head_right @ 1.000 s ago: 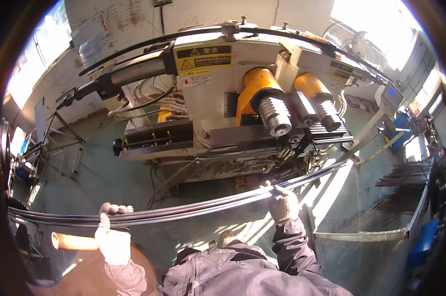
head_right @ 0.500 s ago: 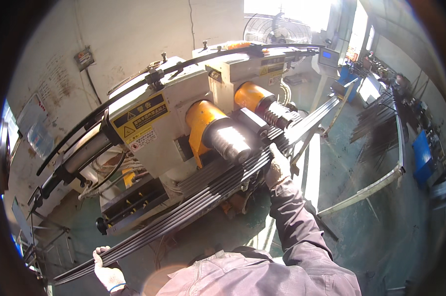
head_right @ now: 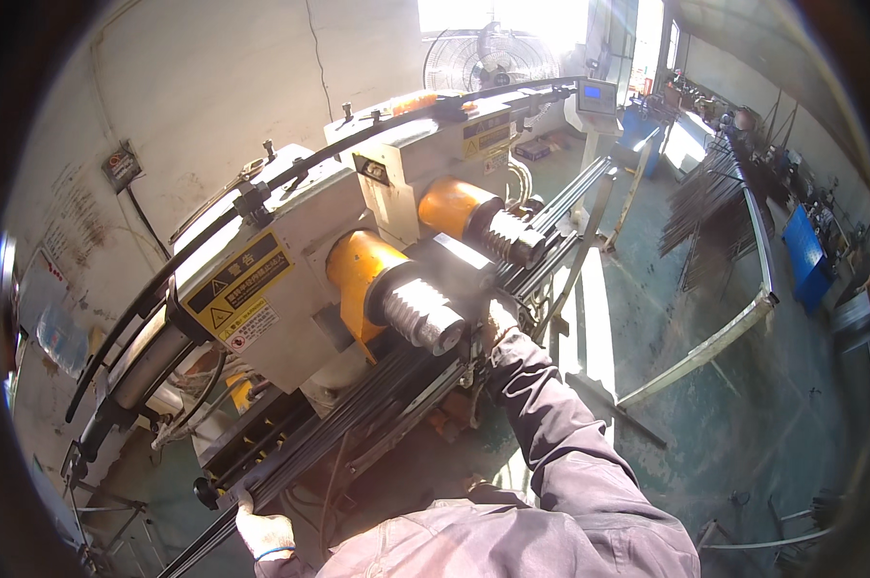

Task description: The person repeatedly picks up bundles of long metal rods from a floor stack and feeds them into a rolling machine. The rods are guided through the rollers and then placed onto a growing output pile. The cycle of picking, feeding, and stacking continues throughout the clip.

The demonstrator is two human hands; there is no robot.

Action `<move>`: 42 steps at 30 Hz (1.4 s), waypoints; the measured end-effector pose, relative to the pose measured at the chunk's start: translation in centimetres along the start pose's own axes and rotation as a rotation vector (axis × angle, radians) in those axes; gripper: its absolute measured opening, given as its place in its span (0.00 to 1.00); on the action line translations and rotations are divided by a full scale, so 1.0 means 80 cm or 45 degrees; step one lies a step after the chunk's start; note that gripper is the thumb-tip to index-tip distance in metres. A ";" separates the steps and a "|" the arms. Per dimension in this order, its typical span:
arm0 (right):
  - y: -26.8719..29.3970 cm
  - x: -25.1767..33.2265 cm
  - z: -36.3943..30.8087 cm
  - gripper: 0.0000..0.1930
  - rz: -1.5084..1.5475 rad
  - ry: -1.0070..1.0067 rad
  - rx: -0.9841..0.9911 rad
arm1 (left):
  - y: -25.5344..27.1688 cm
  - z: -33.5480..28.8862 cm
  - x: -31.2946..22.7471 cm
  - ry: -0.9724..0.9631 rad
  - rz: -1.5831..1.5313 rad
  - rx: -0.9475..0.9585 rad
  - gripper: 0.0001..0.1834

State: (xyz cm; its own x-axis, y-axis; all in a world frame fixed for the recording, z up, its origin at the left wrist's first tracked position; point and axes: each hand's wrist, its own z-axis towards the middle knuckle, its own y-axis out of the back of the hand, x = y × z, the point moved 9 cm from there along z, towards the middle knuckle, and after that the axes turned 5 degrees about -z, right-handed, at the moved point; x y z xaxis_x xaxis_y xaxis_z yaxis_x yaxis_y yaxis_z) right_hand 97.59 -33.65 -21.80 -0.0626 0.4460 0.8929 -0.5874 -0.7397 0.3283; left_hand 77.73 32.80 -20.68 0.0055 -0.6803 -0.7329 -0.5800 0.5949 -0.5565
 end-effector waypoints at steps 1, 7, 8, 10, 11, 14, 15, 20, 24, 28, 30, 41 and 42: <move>-0.007 -0.025 0.000 0.11 0.467 -0.241 -0.060 | -0.001 0.000 0.005 0.045 -0.004 -0.037 0.19; -0.038 -0.064 -0.001 0.12 1.126 -0.738 -0.180 | -0.020 0.019 0.029 0.102 -0.086 0.082 0.20; -0.040 -0.067 0.002 0.12 1.138 -0.756 -0.182 | -0.021 0.023 0.031 0.049 -0.062 0.053 0.20; -0.045 -0.078 0.010 0.13 1.109 -0.740 -0.204 | -0.028 0.027 0.042 0.032 -0.183 -0.015 0.19; -0.043 -0.084 0.015 0.13 1.046 -0.678 -0.231 | -0.039 0.028 0.046 -0.003 -0.131 0.008 0.19; -0.032 -0.087 0.030 0.18 0.557 -0.259 -0.368 | -0.066 0.024 0.065 0.012 -0.130 -0.004 0.19; -0.029 -0.082 0.033 0.19 0.466 -0.065 -0.424 | -0.070 0.021 0.071 0.030 -0.113 -0.033 0.19; -0.049 -0.113 0.037 0.15 0.558 -0.247 -0.259 | -0.056 0.019 0.067 0.038 -0.215 -0.022 0.19; -0.031 -0.067 0.030 0.15 0.825 -0.305 -0.186 | -0.004 0.028 0.023 -0.212 -0.362 -0.166 0.20; -0.009 -0.028 0.000 0.12 0.758 -0.743 -0.047 | -0.011 0.029 0.026 -0.178 -0.287 -0.163 0.21; 0.008 0.000 -0.005 0.17 0.770 -0.655 -0.050 | -0.048 0.019 0.037 -0.213 -0.220 0.000 0.24; 0.035 0.044 -0.054 0.16 -0.125 0.175 0.078 | -0.141 -0.037 0.072 -0.325 0.623 0.041 0.21; 0.031 0.034 -0.063 0.15 -0.135 0.068 0.071 | -0.130 -0.036 0.081 -0.128 0.032 0.022 0.17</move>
State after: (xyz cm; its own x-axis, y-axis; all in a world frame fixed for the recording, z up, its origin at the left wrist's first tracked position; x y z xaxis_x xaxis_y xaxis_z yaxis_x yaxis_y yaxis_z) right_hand 91.91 -31.73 -20.13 -0.0464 0.5485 0.8349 -0.5471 -0.7132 0.4382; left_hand 81.45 20.98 -18.55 0.0737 -0.6191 -0.7819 -0.5670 0.6189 -0.5435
